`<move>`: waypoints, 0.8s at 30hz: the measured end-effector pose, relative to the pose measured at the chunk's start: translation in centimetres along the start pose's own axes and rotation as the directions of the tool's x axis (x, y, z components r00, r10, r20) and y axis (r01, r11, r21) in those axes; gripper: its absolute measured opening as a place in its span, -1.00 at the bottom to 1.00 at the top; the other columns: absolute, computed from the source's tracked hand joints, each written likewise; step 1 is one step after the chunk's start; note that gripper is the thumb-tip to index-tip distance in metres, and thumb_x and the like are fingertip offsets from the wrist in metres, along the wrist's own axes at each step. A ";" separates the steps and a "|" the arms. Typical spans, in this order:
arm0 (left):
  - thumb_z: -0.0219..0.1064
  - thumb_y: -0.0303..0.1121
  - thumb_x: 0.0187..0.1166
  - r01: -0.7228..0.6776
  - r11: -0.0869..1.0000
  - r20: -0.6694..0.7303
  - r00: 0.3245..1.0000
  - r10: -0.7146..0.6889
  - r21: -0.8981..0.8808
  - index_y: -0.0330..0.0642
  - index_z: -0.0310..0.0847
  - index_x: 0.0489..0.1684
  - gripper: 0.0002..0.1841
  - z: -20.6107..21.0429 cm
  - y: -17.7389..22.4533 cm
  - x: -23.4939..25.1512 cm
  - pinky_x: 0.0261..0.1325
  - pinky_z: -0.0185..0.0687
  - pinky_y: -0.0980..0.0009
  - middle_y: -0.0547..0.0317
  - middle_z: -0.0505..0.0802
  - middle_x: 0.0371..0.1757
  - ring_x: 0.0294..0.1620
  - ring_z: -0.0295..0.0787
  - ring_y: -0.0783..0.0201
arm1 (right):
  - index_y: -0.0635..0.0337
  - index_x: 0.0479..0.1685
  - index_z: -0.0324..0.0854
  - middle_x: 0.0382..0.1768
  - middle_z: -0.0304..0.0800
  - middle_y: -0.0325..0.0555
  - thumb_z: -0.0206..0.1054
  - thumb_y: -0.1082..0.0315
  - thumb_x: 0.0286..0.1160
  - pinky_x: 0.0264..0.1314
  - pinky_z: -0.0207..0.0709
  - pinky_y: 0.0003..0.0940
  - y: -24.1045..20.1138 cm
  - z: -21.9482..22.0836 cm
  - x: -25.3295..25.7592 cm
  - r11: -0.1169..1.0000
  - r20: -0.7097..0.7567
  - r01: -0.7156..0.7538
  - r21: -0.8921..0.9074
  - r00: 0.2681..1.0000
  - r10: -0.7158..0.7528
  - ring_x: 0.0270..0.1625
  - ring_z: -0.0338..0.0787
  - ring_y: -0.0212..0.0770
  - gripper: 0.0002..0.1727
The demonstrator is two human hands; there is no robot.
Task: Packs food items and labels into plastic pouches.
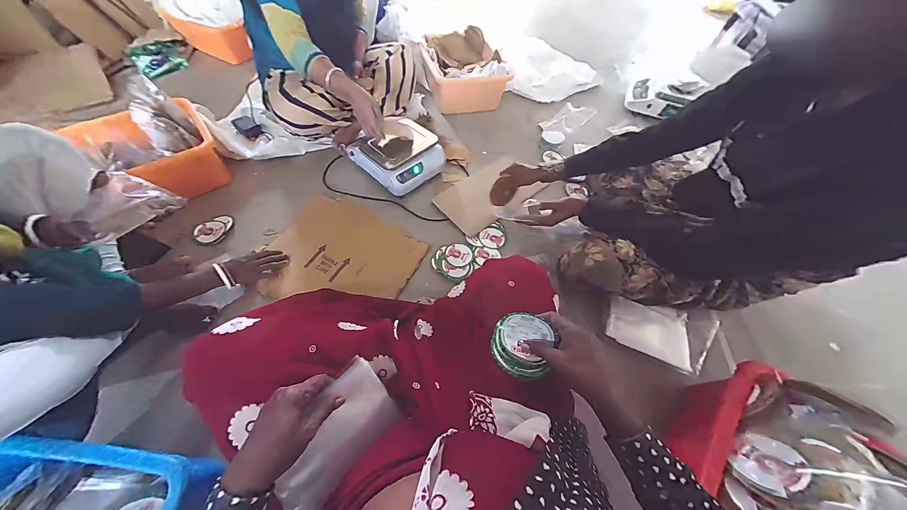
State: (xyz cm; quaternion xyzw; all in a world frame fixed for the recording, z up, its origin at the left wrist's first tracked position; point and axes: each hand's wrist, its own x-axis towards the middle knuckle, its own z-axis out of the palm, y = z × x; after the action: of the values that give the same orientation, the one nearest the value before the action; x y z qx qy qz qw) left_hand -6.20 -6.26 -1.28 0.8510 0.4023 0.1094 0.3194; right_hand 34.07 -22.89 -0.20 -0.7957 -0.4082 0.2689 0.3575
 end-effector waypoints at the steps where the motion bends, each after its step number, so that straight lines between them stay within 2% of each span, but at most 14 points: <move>1: 0.40 -0.23 0.52 0.027 0.999 0.010 1.000 -0.028 0.025 -0.29 0.79 -0.13 -0.73 0.1 0.5 0.0 -0.12 0.68 -0.24 -0.10 0.86 -0.35 -0.26 0.85 -0.10 | 0.21 0.20 0.67 -0.06 0.88 -0.02 0.56 0.36 0.27 0.11 0.74 -0.09 -0.1 -0.2 0.2 0.999 -0.002 0.015 -0.040 1.000 -0.015 -0.04 0.88 -0.20 -0.55; 3: 0.41 -0.26 0.53 0.086 0.995 0.013 0.996 -0.087 0.042 -0.28 0.75 0.02 -0.72 0.2 1.2 0.0 -0.05 0.67 -0.30 -0.15 0.87 -0.25 -0.17 0.86 -0.17 | 0.18 0.25 0.67 -0.04 0.89 0.01 0.55 0.34 0.26 0.10 0.71 0.04 0.2 -0.7 0.4 0.991 -0.007 0.053 -0.122 0.998 -0.054 -0.03 0.89 -0.11 -0.52; 5: 0.44 -0.27 0.50 0.107 0.994 -0.029 0.994 -0.106 0.038 -0.23 0.67 0.20 -0.64 0.4 1.3 -0.2 -0.01 0.72 -0.23 -0.10 0.88 -0.14 -0.13 0.88 -0.11 | 0.18 0.28 0.67 0.00 0.88 0.07 0.55 0.26 0.21 0.09 0.70 0.17 1.0 -0.9 0.8 0.973 -0.001 0.110 -0.203 0.994 -0.112 0.00 0.88 0.00 -0.45; 8: 0.46 -0.25 0.48 0.085 0.995 -0.113 0.990 -0.078 0.052 -0.24 0.66 0.19 -0.62 0.8 1.3 -0.1 -0.03 0.76 -0.11 -0.06 0.87 -0.14 -0.15 0.87 -0.04 | 0.21 0.29 0.67 0.04 0.85 0.15 0.54 0.16 0.15 0.08 0.65 0.29 1.9 -0.7 1.6 0.951 -0.013 0.181 -0.251 0.982 -0.190 0.03 0.86 0.12 -0.39; 10: 0.48 -0.21 0.47 0.104 0.992 -0.122 0.988 -0.096 0.064 -0.26 0.69 0.12 -0.62 1.0 1.7 0.4 0.02 0.75 -0.09 -0.08 0.86 -0.15 -0.12 0.85 -0.05 | 0.16 0.27 0.68 0.01 0.86 0.12 0.55 0.17 0.14 0.04 0.63 0.32 2.2 -0.6 2.2 0.951 -0.006 0.177 -0.252 0.983 -0.185 0.00 0.86 0.12 -0.42; 12: 0.53 -0.12 0.42 0.130 0.988 -0.136 0.984 -0.118 0.087 -0.27 0.72 0.06 -0.58 1.3 2.1 1.0 0.06 0.72 -0.11 -0.10 0.85 -0.17 -0.09 0.84 -0.09 | 0.13 0.19 0.71 -0.06 0.88 0.01 0.56 0.24 0.13 0.01 0.68 0.16 2.3 -0.6 2.5 0.976 0.023 0.135 -0.173 0.991 -0.133 -0.05 0.87 -0.04 -0.48; 14: 0.60 -0.12 0.31 0.164 0.982 -0.156 0.976 -0.149 0.091 -0.28 0.73 0.02 -0.54 1.6 2.4 1.4 0.05 0.70 -0.17 -0.13 0.85 -0.17 -0.07 0.83 -0.15 | 0.15 0.08 0.75 -0.14 0.89 -0.14 0.57 0.25 0.08 -0.01 0.74 -0.17 2.2 -0.6 3.0 0.997 0.060 0.067 -0.039 0.996 -0.065 -0.11 0.86 -0.30 -0.54; 17: 0.61 -0.14 0.27 0.164 0.984 -0.174 0.973 -0.150 0.068 -0.32 0.75 0.00 -0.54 2.1 2.1 1.6 0.02 0.67 -0.29 -0.18 0.86 -0.14 -0.07 0.83 -0.22 | 0.18 -0.09 0.79 -0.27 0.90 -0.28 0.58 0.33 0.10 -0.07 0.76 -0.45 1.7 -1.7 3.6 0.984 0.059 -0.034 0.174 0.998 0.024 -0.21 0.85 -0.49 -0.67; 20: 0.50 0.01 0.27 0.144 0.988 -0.191 0.973 -0.130 0.060 -0.28 0.77 -0.07 -0.50 2.5 1.3 1.7 -0.12 0.67 -0.27 -0.09 0.87 -0.25 -0.21 0.84 -0.14 | 0.17 -0.17 0.76 -0.34 0.90 -0.34 0.53 0.49 0.17 -0.12 0.78 -0.52 0.5 -2.9 4.3 0.919 -0.016 -0.040 0.393 0.999 0.050 -0.26 0.86 -0.50 -0.78; 24: 0.40 0.20 0.29 0.143 0.990 -0.175 0.974 -0.143 -0.014 -0.16 0.77 -0.19 -0.46 2.6 0.4 2.1 -0.26 0.69 -0.04 0.15 0.83 -0.37 -0.35 0.79 0.16 | 0.20 -0.05 0.73 -0.26 0.90 -0.24 0.49 0.51 0.30 -0.08 0.81 -0.41 -0.3 -3.6 6.9 0.885 -0.066 -0.004 0.466 0.997 0.039 -0.21 0.87 -0.40 -0.77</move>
State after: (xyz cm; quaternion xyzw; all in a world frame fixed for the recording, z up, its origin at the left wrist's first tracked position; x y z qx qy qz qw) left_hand -3.42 -6.09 -3.17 0.8067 0.4890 0.1608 0.2903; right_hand 40.10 -18.19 1.26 -0.7004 -0.3096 0.3337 0.5497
